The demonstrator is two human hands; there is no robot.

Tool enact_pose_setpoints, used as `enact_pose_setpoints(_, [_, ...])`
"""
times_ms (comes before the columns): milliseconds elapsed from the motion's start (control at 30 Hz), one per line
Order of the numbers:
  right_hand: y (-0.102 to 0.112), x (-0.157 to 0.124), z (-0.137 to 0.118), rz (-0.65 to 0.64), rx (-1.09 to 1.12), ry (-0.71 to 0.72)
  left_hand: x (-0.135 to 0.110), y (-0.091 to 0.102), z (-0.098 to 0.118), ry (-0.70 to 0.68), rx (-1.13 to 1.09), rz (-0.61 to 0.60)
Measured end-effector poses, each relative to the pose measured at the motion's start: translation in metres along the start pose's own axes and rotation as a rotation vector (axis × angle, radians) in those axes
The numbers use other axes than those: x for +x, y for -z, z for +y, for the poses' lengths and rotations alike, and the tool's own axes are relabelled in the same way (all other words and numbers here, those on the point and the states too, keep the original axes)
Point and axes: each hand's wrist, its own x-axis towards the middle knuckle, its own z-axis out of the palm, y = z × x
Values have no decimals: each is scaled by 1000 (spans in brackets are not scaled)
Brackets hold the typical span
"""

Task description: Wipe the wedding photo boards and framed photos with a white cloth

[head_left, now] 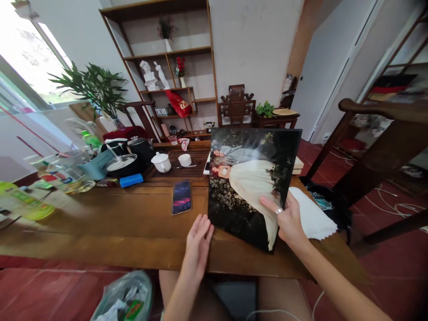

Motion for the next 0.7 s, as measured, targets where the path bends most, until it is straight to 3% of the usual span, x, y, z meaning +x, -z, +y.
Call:
enact_pose_setpoints(100, [-3, 8, 2, -37, 203, -248, -17, 5, -26, -13, -192, -183])
enact_pose_setpoints(167, [-4, 11, 6, -62, 265, -380, -29, 6, -36, -21, -269, -230])
enact_pose_setpoints(300, [-5, 9, 17, -180, 306, -536, -43, 9, -48, 8, -322, -249])
enact_pose_setpoints(467, [-11, -2, 27, -334, 297, -636, -53, 20, -64, 189, -271, -332])
enact_pose_setpoints(633, [-8, -5, 30, -463, 338, -806, -57, 50, -72, 262, -270, -300])
enact_pose_setpoints(700, [-1, 1, 28, -565, 255, -880, -57, 63, -72, 285, -270, -250])
